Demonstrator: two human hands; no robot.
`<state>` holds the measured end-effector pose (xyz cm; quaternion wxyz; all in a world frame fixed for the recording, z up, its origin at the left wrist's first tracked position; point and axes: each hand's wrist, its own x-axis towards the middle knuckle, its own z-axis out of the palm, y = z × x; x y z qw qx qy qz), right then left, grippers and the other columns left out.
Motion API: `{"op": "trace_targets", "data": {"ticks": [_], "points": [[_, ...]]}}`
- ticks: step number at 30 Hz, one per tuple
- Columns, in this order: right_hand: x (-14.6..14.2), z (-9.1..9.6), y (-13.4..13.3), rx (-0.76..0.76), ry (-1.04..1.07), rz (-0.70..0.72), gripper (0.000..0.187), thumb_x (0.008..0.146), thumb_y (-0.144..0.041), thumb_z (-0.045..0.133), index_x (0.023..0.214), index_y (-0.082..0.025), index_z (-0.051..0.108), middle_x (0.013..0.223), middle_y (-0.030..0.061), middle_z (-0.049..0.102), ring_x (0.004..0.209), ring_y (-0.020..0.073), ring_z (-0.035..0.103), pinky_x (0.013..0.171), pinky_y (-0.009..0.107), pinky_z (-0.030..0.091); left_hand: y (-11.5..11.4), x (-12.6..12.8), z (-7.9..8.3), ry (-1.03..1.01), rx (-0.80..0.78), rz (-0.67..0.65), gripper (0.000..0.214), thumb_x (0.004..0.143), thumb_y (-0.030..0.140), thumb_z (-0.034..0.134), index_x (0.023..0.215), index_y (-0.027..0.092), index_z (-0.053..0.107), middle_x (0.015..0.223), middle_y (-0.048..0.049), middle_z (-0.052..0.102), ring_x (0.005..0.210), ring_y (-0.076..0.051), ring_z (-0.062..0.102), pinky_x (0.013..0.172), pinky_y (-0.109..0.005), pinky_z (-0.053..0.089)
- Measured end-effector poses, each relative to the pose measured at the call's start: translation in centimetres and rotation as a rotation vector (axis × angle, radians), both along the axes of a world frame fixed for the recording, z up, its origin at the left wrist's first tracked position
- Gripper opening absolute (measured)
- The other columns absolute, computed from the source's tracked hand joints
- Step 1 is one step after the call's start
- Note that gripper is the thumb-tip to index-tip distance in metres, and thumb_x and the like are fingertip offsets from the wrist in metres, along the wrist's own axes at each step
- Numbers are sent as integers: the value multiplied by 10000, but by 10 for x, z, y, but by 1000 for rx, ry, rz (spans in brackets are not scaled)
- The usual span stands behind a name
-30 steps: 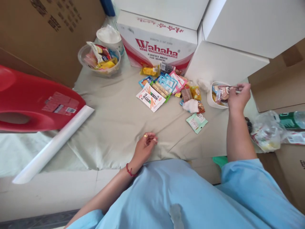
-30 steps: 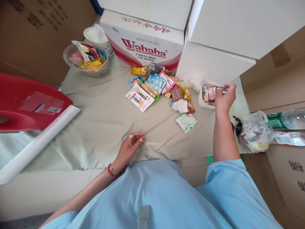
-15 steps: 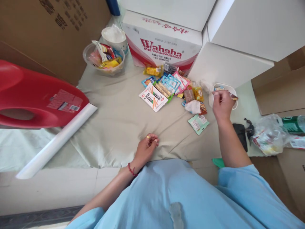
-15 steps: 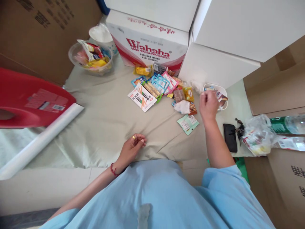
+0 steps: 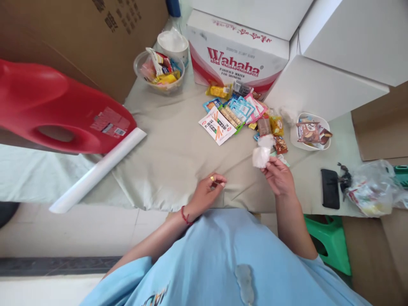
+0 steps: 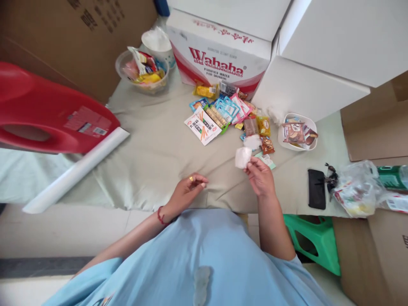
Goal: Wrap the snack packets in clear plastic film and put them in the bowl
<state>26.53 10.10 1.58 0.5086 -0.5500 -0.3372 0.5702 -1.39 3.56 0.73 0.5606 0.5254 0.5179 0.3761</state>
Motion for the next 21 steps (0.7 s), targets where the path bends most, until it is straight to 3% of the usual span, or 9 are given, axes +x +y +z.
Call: {"op": "trace_targets", "data": {"ticks": [3,6,9,12,16,19,21], "points": [[-28,-1,-24,-45,61,72,348,692,-424,929,948,-263,758,819,-15,699,677,125,586,663,277,510,10,9,15,5,176,18,208,953,387,657,1039,207,715,1044,-69,677,848,-153,641,772,-294,524],[-49,-1,-36,-37,-25,172,310,754,-451,903,944,-251,761,811,-11,703,678,130,582,672,279,503,19,20,23,62,208,5,301,858,440,789,1040,213,711,998,-53,668,805,-157,609,704,-280,498],[-59,3,-36,6,-111,276,267,800,-447,869,931,-240,763,875,11,734,760,152,622,743,297,519,23,24,22,80,131,12,240,878,441,753,935,210,727,917,-43,681,792,-165,612,717,-286,483],[-61,7,-29,45,-176,281,261,814,-451,838,942,-240,754,877,12,728,774,157,615,755,299,517,24,17,14,-15,-20,142,257,887,454,710,864,199,715,830,-25,675,738,-155,591,713,-288,471],[-52,4,-19,15,-165,240,303,791,-478,826,944,-242,712,815,-9,668,676,134,543,661,275,474,22,-1,2,-211,-205,309,344,776,507,797,830,192,671,728,14,625,687,-135,545,703,-282,457],[-44,-6,-19,-56,-139,273,326,775,-492,812,941,-240,689,813,-5,653,634,132,517,616,275,455,19,-9,0,-370,-301,329,380,720,503,843,810,185,655,710,25,604,677,-120,537,693,-270,448],[-42,-11,-23,-39,-272,302,308,791,-481,786,945,-230,697,840,17,665,649,149,532,629,298,472,17,-10,1,-439,-349,308,389,710,497,859,818,179,662,712,25,603,672,-114,535,681,-261,440]]}}
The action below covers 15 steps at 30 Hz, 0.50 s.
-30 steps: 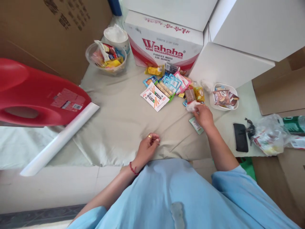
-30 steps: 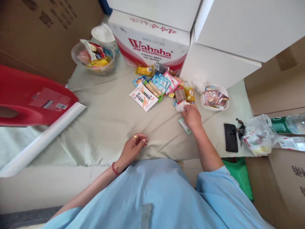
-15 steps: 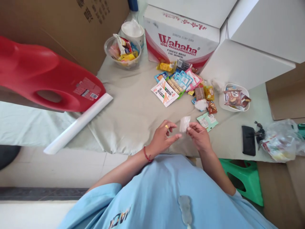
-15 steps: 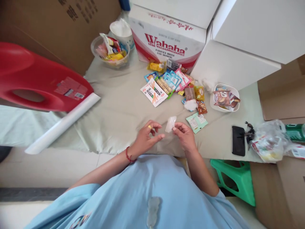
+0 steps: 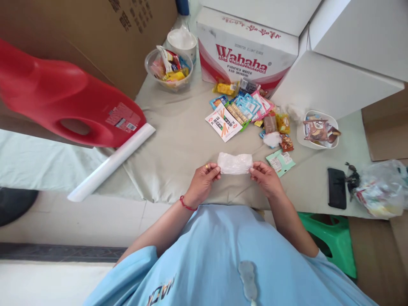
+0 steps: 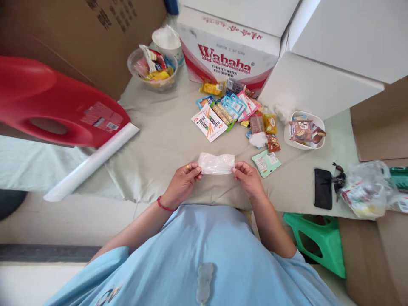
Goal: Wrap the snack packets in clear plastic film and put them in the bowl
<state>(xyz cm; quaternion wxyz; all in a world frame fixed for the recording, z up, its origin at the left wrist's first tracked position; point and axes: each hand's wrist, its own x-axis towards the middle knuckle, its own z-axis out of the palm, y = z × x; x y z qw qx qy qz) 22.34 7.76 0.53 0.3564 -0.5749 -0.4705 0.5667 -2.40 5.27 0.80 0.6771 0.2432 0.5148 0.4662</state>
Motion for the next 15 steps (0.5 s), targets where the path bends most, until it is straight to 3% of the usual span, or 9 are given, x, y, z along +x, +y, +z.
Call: {"op": "trace_targets", "data": {"ticks": [4,6,10,12,15], "points": [[-4,6,-12,380,-416,-6,198,939,-400,665,1012,-223,718,961,71,670,791,202,595,743,368,525,-3,6,1,2,10,-34,373,743,503,838,802,173,673,699,17,608,672,-115,527,677,-260,429],[-12,14,-16,541,-470,102,193,998,-383,619,1091,-243,715,1025,87,671,899,230,623,804,397,542,-3,10,1,48,37,-68,365,780,515,801,775,176,666,690,11,606,673,-122,522,682,-268,429],[-29,29,-18,752,-557,310,433,926,-460,750,1314,-287,665,1286,136,622,1142,316,588,970,503,531,-2,12,3,129,78,-130,368,840,544,722,772,192,639,679,16,583,663,-131,507,688,-282,428],[-34,34,-18,842,-587,257,490,925,-458,738,1374,-296,627,1327,147,586,1154,332,571,990,533,520,-3,10,5,172,99,-135,350,862,535,700,796,196,636,686,21,579,671,-134,509,704,-284,433],[-32,41,-20,903,-604,106,414,965,-439,628,1359,-313,621,1271,141,580,1162,350,571,1014,572,500,-4,6,7,256,131,-122,327,882,517,680,815,200,638,697,22,580,689,-141,519,728,-289,440]]}}
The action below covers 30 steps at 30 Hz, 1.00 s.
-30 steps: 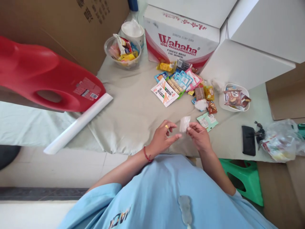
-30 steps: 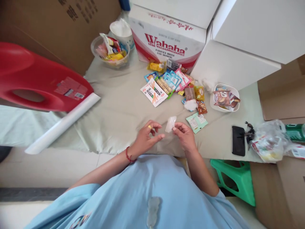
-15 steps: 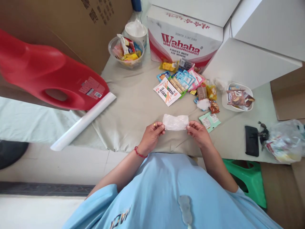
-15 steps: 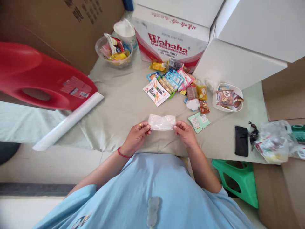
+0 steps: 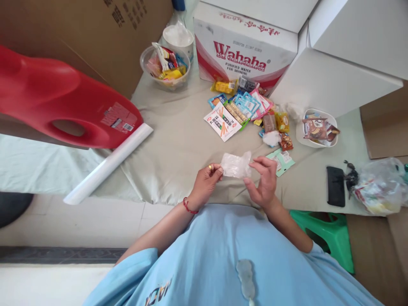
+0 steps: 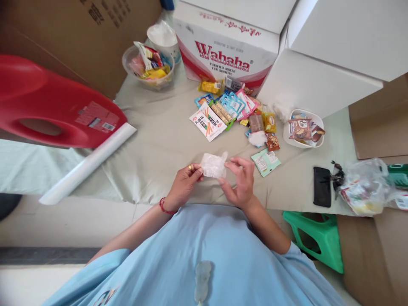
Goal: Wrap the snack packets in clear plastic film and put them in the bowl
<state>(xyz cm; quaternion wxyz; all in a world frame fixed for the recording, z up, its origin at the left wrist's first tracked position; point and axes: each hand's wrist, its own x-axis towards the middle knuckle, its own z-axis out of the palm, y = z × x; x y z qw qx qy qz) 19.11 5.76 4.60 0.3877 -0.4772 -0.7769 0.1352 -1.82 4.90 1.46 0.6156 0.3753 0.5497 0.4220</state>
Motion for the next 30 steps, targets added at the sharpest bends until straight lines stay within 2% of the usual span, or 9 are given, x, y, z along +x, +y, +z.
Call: {"op": "trace_targets", "data": {"ticks": [3,6,8,11,15,19,25,28,30], "points": [[2,5,-2,16,-51,-20,360,946,-509,622,1256,-334,678,1225,130,609,1155,370,570,1054,606,454,-1,-3,1,46,15,-4,337,893,531,665,836,199,653,702,17,588,693,-148,532,723,-292,441],[-4,4,-2,-34,-108,3,363,905,-540,718,1202,-330,715,1236,125,647,1168,371,559,1072,588,431,-1,-2,3,58,21,-28,345,911,537,652,847,197,655,715,13,600,702,-150,545,723,-290,447],[-10,0,0,-96,-122,41,289,913,-480,752,1152,-318,730,1214,112,684,1165,353,559,1055,559,443,-1,0,5,56,32,-48,343,920,534,644,855,197,653,722,13,601,706,-151,547,729,-289,452],[-15,-6,5,-173,-67,94,79,993,-334,661,1023,-287,718,1119,81,735,1091,300,590,997,513,470,1,-1,6,55,41,-81,339,932,533,630,886,197,653,725,13,599,712,-154,548,737,-291,457],[-4,-8,14,-346,119,56,150,1030,-322,577,917,-254,650,1041,68,734,1021,254,643,959,467,496,5,-12,6,67,34,-145,365,951,558,601,878,203,647,741,5,601,728,-162,548,744,-293,460],[14,-4,22,-550,298,64,256,1036,-414,567,849,-244,601,989,54,717,893,207,658,799,363,527,9,-23,7,82,42,-192,393,961,579,587,860,205,650,749,2,597,738,-166,540,756,-293,464],[-7,-3,17,-419,65,285,216,962,-458,727,1063,-268,704,1088,75,740,1058,262,650,945,431,517,10,-11,10,81,61,-214,386,967,568,582,853,204,637,749,5,590,734,-161,535,735,-286,449],[-15,-8,15,-403,96,256,165,1031,-402,617,1023,-263,707,1053,70,742,1018,248,652,943,434,514,10,-9,10,61,58,-222,393,969,577,577,874,201,644,744,8,584,730,-159,533,737,-287,448],[-8,-11,17,-487,201,194,190,1036,-421,603,998,-260,696,1020,59,729,978,230,658,918,412,523,10,-13,10,44,57,-216,411,969,597,576,862,206,641,736,7,577,727,-163,527,734,-289,455]]}}
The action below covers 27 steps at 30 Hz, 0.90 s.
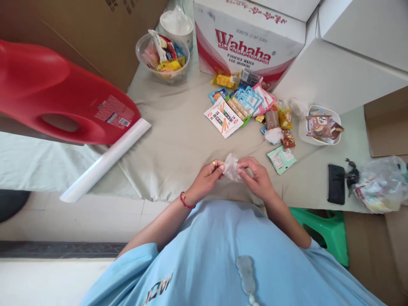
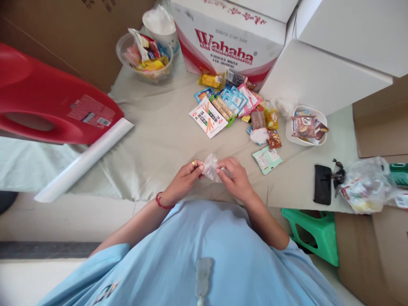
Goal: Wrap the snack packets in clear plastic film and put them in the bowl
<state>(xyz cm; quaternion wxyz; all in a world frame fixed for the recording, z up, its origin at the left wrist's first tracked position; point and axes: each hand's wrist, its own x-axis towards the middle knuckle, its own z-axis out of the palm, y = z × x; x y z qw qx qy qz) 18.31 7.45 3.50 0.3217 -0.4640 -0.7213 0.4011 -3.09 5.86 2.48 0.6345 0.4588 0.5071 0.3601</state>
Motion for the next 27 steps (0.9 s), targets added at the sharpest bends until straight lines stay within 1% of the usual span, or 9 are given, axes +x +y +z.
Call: {"op": "trace_targets", "data": {"ticks": [5,8,10,14,17,19,21,24,27], "points": [[36,3,10,-444,284,-80,326,916,-555,762,899,-241,673,869,12,680,794,178,637,754,322,545,5,-24,2,-17,-13,-172,436,939,615,616,773,212,619,709,6,557,704,-163,506,717,-289,448],[50,8,11,-572,379,-83,335,883,-535,814,867,-231,675,851,11,686,752,163,631,728,310,553,11,-40,3,6,0,-245,427,923,610,638,767,212,631,715,0,553,697,-166,487,691,-288,425],[53,10,9,-606,428,-75,309,891,-503,821,866,-227,685,851,11,695,741,154,636,723,300,551,15,-48,4,39,14,-235,419,921,606,641,780,211,643,731,-7,559,714,-172,495,699,-291,421],[47,5,4,-564,471,-81,264,902,-459,829,878,-227,704,833,-1,686,750,140,643,738,282,537,19,-54,6,118,47,-87,408,926,606,645,869,203,674,834,-26,635,807,-188,557,788,-307,454],[40,0,1,-501,467,-95,246,913,-452,820,902,-233,710,886,6,690,798,148,658,771,293,540,16,-46,4,107,49,64,471,915,662,656,860,194,669,845,-30,653,811,-176,584,801,-304,477],[34,-1,-1,-460,485,-118,228,935,-454,796,932,-244,708,908,7,693,814,154,664,788,305,544,12,-37,1,34,-36,205,561,869,755,660,821,196,634,832,-30,647,765,-165,602,736,-294,497],[27,0,-2,-398,490,-132,207,957,-445,772,946,-252,699,913,6,690,817,155,662,796,310,539,7,-28,-1,-71,-212,287,671,792,868,644,809,199,603,840,-39,654,727,-172,632,644,-291,508],[18,4,-4,-285,415,-77,187,983,-419,741,929,-247,688,921,13,674,839,159,643,800,310,520,1,-16,0,-250,-464,205,808,725,975,575,894,188,650,922,-93,711,814,-239,712,615,-318,552],[11,7,-6,-215,332,14,166,999,-399,721,949,-241,703,966,31,680,901,169,631,831,315,509,-2,-8,2,-337,-476,102,756,714,875,725,1004,177,725,1029,-112,745,930,-255,716,701,-332,585]]}}
